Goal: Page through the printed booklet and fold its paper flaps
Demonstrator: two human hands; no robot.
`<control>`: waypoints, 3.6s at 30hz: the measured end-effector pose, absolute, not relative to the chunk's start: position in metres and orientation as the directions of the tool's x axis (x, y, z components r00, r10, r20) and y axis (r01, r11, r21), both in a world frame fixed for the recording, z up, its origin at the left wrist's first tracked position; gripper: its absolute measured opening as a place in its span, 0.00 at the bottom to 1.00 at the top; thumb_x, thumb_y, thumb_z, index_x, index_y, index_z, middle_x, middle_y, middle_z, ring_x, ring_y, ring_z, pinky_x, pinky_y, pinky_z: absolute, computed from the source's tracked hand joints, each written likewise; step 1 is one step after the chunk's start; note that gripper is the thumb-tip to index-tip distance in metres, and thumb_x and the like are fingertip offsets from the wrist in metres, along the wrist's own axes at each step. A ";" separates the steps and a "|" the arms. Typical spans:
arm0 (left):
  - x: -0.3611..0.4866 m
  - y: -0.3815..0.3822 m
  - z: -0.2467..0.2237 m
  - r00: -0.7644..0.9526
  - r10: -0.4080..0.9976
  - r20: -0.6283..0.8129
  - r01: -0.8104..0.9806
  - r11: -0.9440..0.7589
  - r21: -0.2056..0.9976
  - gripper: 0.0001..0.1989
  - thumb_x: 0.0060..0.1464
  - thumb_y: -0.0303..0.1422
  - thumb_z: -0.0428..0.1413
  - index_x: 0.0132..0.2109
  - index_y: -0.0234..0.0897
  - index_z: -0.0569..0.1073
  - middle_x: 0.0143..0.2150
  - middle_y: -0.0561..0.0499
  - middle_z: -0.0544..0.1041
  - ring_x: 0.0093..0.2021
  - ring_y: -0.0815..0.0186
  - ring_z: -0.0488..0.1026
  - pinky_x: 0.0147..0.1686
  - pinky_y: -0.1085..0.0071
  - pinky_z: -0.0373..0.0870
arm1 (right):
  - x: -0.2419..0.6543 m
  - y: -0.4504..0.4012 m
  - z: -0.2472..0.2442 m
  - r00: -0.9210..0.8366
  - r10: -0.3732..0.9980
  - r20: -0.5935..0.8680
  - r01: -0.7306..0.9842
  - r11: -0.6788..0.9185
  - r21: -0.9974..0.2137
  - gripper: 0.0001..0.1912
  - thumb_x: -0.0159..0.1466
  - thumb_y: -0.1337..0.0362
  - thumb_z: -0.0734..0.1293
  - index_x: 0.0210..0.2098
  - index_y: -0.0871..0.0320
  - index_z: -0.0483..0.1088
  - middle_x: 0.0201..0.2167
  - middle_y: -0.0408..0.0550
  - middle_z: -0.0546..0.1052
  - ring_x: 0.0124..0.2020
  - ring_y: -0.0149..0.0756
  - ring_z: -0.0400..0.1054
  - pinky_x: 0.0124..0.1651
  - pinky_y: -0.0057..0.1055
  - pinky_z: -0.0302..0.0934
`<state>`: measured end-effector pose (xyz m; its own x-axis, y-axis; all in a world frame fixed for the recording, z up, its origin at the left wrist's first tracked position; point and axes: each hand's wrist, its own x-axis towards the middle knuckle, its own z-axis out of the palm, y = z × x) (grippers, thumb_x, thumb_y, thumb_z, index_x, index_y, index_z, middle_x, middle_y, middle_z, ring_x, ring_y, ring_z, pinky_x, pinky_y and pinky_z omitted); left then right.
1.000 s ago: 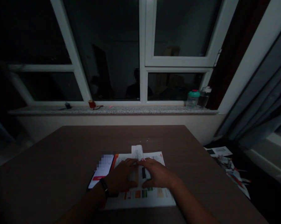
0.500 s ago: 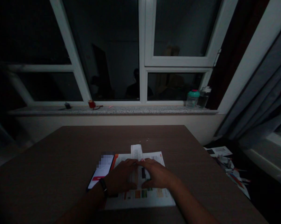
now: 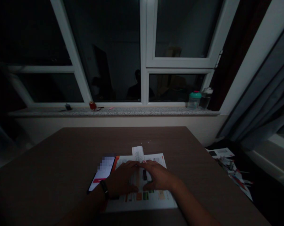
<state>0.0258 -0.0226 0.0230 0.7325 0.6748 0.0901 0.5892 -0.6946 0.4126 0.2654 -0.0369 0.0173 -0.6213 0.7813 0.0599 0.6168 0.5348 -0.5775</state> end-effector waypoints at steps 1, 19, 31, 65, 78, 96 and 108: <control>0.026 -0.023 0.024 0.733 0.675 0.088 0.591 -0.694 0.411 0.45 0.42 0.44 0.69 0.65 0.44 0.59 0.64 0.45 0.63 0.61 0.49 0.60 0.59 0.52 0.57 | 0.265 -0.037 0.019 -0.624 0.778 0.068 0.611 0.540 -0.579 0.50 0.49 0.58 0.78 0.67 0.52 0.54 0.65 0.56 0.61 0.64 0.54 0.54 0.64 0.50 0.50; 0.027 -0.026 0.029 0.707 0.707 0.006 0.655 -0.658 0.373 0.41 0.45 0.48 0.65 0.63 0.40 0.62 0.67 0.43 0.59 0.65 0.47 0.56 0.62 0.51 0.54 | 0.265 -0.030 0.015 -0.435 0.872 0.224 0.694 0.483 -0.534 0.25 0.55 0.67 0.72 0.52 0.52 0.67 0.40 0.47 0.72 0.45 0.43 0.65 0.49 0.37 0.58; 0.026 -0.024 0.025 0.711 0.702 0.023 0.647 -0.668 0.368 0.41 0.45 0.49 0.65 0.63 0.39 0.62 0.67 0.43 0.60 0.65 0.48 0.56 0.61 0.53 0.54 | 0.265 -0.025 0.001 -0.394 0.897 0.202 0.704 0.435 -0.561 0.27 0.52 0.67 0.74 0.50 0.52 0.68 0.38 0.44 0.70 0.40 0.40 0.64 0.46 0.34 0.58; 0.026 -0.025 0.027 0.713 0.701 0.002 0.643 -0.656 0.396 0.43 0.44 0.45 0.66 0.65 0.44 0.60 0.67 0.45 0.59 0.65 0.49 0.56 0.61 0.52 0.54 | 0.266 -0.040 0.032 -0.584 0.807 0.083 0.641 0.522 -0.563 0.34 0.49 0.66 0.76 0.54 0.52 0.65 0.41 0.45 0.70 0.45 0.43 0.63 0.49 0.37 0.58; 0.025 -0.024 0.026 0.714 0.700 0.000 0.642 -0.654 0.400 0.43 0.43 0.44 0.67 0.64 0.45 0.60 0.67 0.44 0.59 0.65 0.48 0.55 0.62 0.50 0.53 | 0.265 -0.041 0.032 -0.635 0.768 0.083 0.612 0.565 -0.553 0.33 0.50 0.64 0.76 0.54 0.53 0.66 0.41 0.46 0.71 0.45 0.43 0.63 0.50 0.39 0.57; 0.026 -0.023 0.028 0.728 0.685 0.027 0.603 -0.658 0.450 0.46 0.43 0.41 0.67 0.66 0.47 0.56 0.66 0.46 0.60 0.64 0.49 0.56 0.61 0.54 0.55 | 0.259 -0.037 0.020 -0.595 0.798 0.098 0.613 0.529 -0.587 0.41 0.52 0.61 0.76 0.62 0.50 0.59 0.62 0.53 0.63 0.63 0.50 0.53 0.63 0.48 0.49; 0.024 -0.022 0.024 0.722 0.691 0.032 0.613 -0.660 0.433 0.41 0.42 0.44 0.68 0.62 0.39 0.63 0.66 0.43 0.60 0.65 0.50 0.56 0.62 0.55 0.54 | 0.264 -0.036 0.025 -0.519 0.833 0.193 0.649 0.531 -0.545 0.28 0.59 0.64 0.70 0.58 0.50 0.63 0.58 0.51 0.67 0.61 0.47 0.56 0.62 0.45 0.50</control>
<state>0.0238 -0.0222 0.0242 0.7217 0.6914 0.0325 0.6132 -0.6605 0.4333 0.2636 -0.0358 0.0248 -0.5186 0.8329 0.1930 0.6491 0.5305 -0.5452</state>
